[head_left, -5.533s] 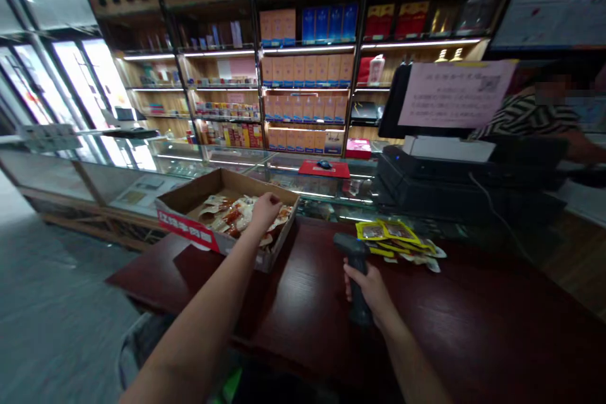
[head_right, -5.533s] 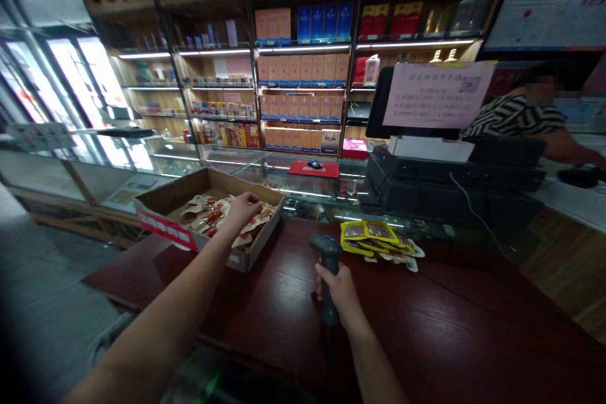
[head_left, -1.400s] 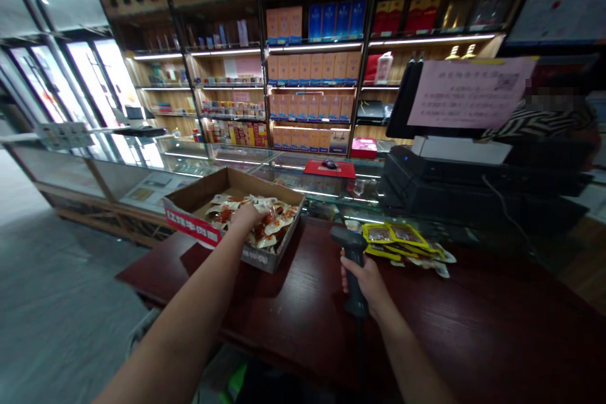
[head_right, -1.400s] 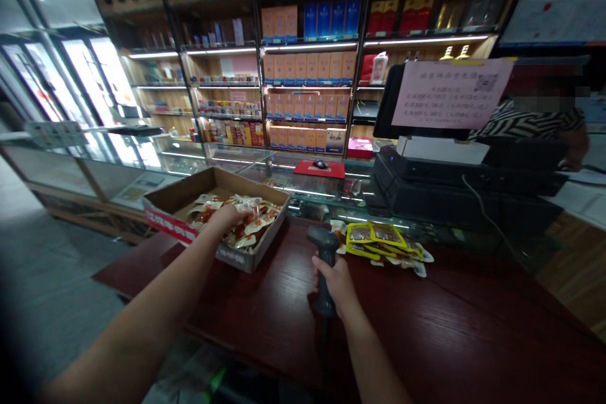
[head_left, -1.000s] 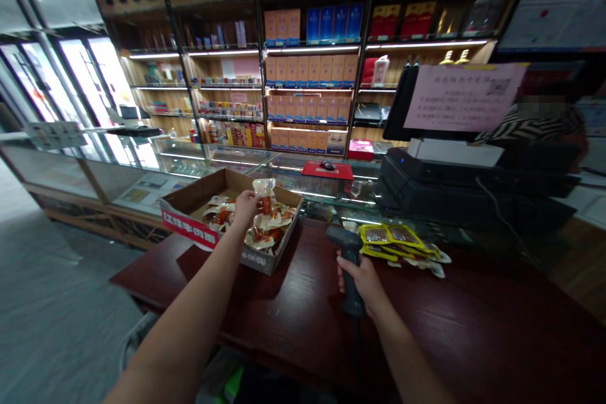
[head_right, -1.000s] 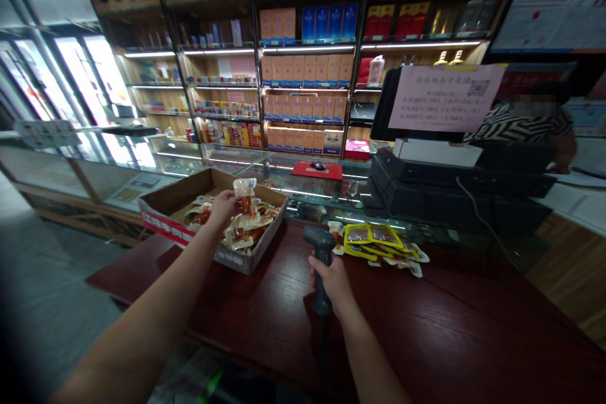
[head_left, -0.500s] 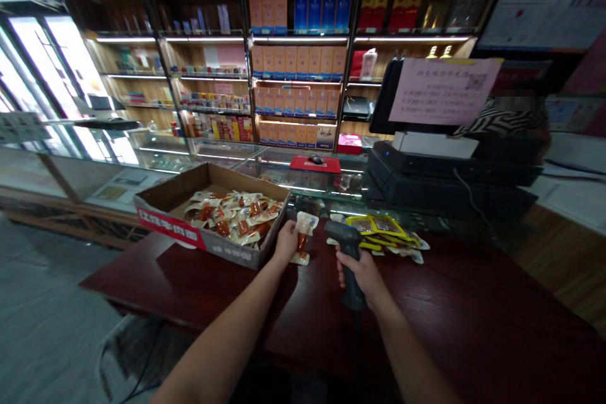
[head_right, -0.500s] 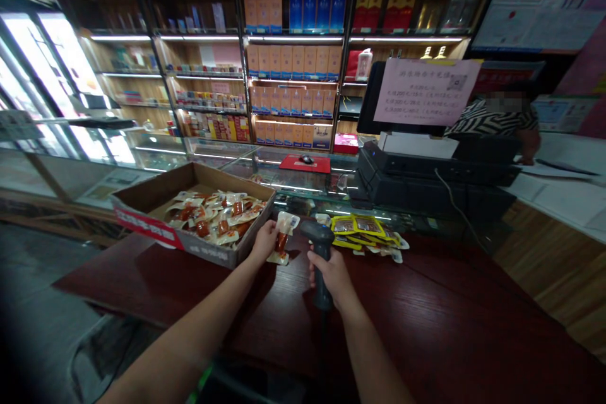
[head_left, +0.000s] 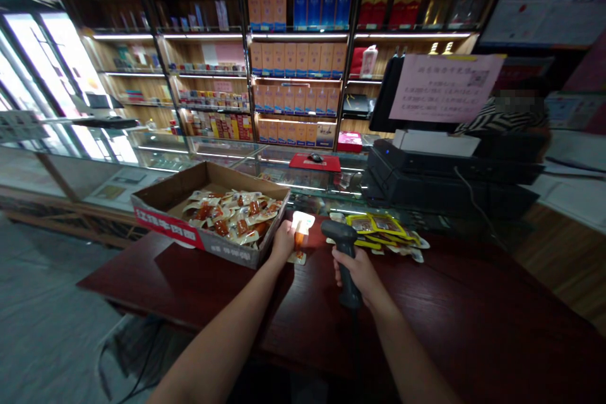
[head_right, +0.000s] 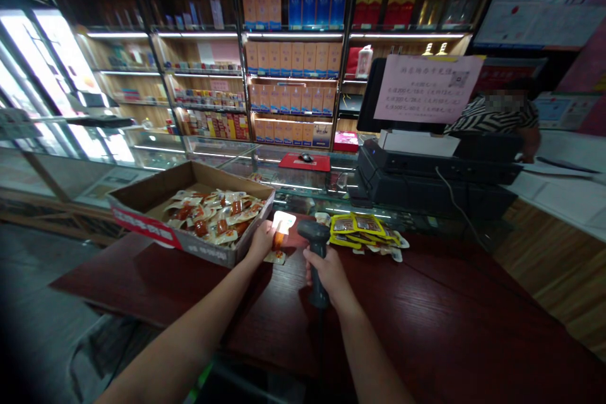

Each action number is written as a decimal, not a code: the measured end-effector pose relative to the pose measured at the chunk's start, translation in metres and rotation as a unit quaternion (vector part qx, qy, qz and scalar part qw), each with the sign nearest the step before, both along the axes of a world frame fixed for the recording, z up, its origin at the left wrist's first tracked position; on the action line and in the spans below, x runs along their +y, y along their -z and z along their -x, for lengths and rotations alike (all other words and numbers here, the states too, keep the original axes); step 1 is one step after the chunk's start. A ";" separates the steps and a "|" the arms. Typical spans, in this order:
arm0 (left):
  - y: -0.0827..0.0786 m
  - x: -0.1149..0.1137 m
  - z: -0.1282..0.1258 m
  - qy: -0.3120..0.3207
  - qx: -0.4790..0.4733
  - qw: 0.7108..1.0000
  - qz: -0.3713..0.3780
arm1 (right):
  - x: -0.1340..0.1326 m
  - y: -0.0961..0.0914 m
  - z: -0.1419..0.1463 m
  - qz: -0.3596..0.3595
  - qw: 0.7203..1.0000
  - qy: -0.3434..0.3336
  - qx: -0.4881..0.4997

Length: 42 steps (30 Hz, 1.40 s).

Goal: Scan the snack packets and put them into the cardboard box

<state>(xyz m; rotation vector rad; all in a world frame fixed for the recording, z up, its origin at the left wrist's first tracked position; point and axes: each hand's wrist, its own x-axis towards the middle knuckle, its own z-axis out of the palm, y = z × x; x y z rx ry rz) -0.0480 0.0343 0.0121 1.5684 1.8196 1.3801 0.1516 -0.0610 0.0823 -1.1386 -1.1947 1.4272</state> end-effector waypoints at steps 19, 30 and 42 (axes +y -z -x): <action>-0.013 0.071 -0.087 0.091 -0.215 0.971 0.055 | 0.020 -0.010 -0.080 -0.022 0.990 0.135 0.024; -0.011 0.112 -0.122 0.033 -0.087 0.989 0.118 | 0.021 -0.017 -0.113 -0.029 0.985 0.169 0.023; -0.028 0.090 -0.106 0.024 -0.017 0.999 0.031 | 0.022 -0.012 -0.096 -0.031 0.989 0.143 0.025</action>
